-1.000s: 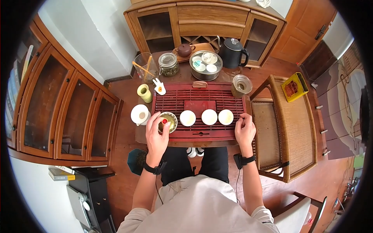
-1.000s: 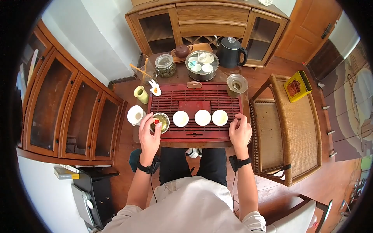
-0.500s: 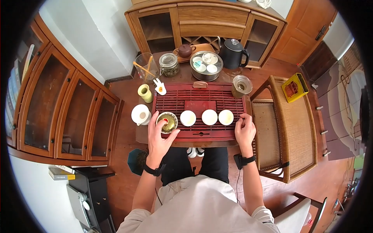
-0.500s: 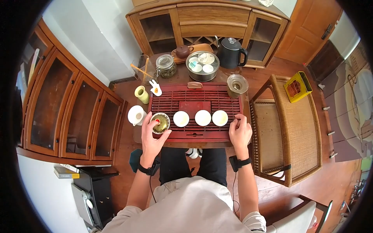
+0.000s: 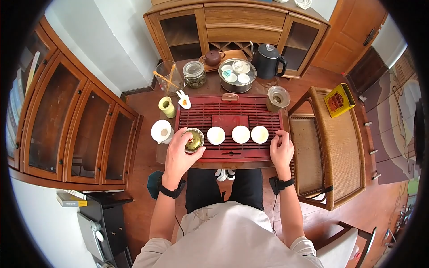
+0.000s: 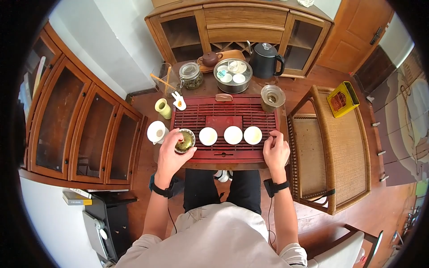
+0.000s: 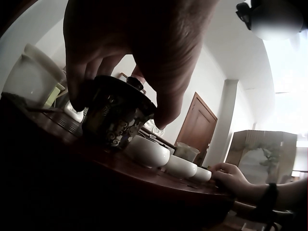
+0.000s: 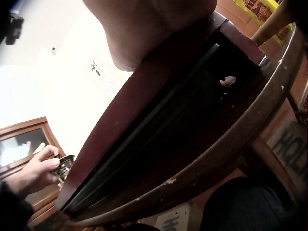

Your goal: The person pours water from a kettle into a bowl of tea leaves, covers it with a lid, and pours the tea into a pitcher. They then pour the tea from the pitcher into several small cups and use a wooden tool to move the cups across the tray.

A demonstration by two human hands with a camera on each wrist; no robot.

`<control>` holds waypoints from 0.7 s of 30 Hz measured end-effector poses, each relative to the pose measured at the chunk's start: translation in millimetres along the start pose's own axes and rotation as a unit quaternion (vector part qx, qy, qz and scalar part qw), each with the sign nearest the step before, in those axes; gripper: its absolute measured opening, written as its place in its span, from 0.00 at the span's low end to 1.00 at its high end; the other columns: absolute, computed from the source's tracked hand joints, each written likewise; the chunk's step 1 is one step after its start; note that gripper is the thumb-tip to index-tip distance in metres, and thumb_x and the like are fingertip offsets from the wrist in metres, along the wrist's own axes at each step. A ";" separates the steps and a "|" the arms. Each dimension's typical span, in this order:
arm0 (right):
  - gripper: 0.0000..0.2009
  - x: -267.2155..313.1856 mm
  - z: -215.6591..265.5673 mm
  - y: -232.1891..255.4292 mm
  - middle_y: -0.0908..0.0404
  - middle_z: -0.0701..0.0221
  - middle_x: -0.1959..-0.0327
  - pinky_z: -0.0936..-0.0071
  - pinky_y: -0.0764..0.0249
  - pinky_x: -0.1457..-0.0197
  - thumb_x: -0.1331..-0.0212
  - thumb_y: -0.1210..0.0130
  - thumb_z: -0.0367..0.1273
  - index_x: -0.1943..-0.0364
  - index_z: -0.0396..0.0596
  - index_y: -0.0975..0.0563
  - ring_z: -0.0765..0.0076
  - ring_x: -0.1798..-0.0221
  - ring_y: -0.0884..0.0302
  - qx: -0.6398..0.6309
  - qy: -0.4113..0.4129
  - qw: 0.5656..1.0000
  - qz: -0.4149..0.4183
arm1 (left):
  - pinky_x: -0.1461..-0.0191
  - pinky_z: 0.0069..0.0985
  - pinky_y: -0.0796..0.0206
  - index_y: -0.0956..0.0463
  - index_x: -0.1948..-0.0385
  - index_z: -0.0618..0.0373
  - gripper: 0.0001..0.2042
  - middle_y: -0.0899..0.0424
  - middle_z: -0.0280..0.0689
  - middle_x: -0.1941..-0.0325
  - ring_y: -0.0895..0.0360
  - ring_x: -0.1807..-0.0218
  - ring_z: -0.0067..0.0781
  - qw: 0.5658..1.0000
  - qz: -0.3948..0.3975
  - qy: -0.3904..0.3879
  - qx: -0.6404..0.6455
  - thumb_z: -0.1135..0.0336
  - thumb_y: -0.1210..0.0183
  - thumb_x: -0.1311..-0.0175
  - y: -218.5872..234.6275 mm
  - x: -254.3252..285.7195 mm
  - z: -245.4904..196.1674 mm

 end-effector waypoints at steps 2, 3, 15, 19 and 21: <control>0.08 0.0 0.0 0.1 0.26 0.69 0.83 0.58 0.26 0.69 0.36 0.38 0.25 0.54 0.48 0.19 0.57 0.78 0.25 0.000 0.001 1.000 -0.002 | 0.42 0.43 0.21 0.26 0.55 0.57 0.25 0.17 0.51 0.41 0.15 0.44 0.55 1.000 0.008 0.009 0.005 0.66 0.19 0.50 -0.2 -4.6 2.3; 0.08 0.4 -0.8 -0.3 0.26 0.69 0.83 0.58 0.26 0.69 0.36 0.38 0.25 0.54 0.48 0.19 0.57 0.78 0.25 -0.001 0.000 1.000 0.000 | 0.43 0.42 0.21 0.26 0.57 0.57 0.24 0.17 0.49 0.44 0.15 0.46 0.53 1.000 0.016 0.018 0.010 0.66 0.19 0.50 -1.6 -6.4 4.6; 0.08 -0.3 0.1 0.1 0.26 0.69 0.83 0.59 0.26 0.70 0.37 0.38 0.25 0.55 0.47 0.20 0.58 0.79 0.25 -0.006 0.003 1.000 0.000 | 0.46 0.39 0.22 0.30 0.63 0.57 0.23 0.17 0.44 0.51 0.16 0.51 0.49 1.000 -0.027 -0.010 0.012 0.70 0.21 0.52 -1.9 -11.0 2.2; 0.08 -0.9 1.1 0.5 0.26 0.69 0.83 0.58 0.27 0.70 0.37 0.38 0.25 0.55 0.47 0.20 0.57 0.79 0.25 -0.007 0.005 1.000 0.003 | 0.47 0.40 0.22 0.30 0.63 0.57 0.22 0.16 0.44 0.50 0.17 0.52 0.49 1.000 -0.018 0.006 0.004 0.70 0.21 0.51 -4.5 -7.1 4.4; 0.08 -1.8 2.3 1.6 0.26 0.70 0.83 0.58 0.27 0.70 0.37 0.38 0.25 0.55 0.48 0.20 0.57 0.79 0.25 -0.007 0.008 1.000 -0.002 | 0.47 0.40 0.22 0.30 0.63 0.57 0.22 0.17 0.44 0.50 0.17 0.52 0.50 1.000 -0.018 -0.007 -0.003 0.70 0.21 0.51 -3.4 -5.5 -0.9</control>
Point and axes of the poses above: each hand's wrist, its own x-axis away from the middle knuckle, its own y-axis out of the back of the hand, z = x × y, the point moved 10 cm from there along -x, towards the middle knuckle
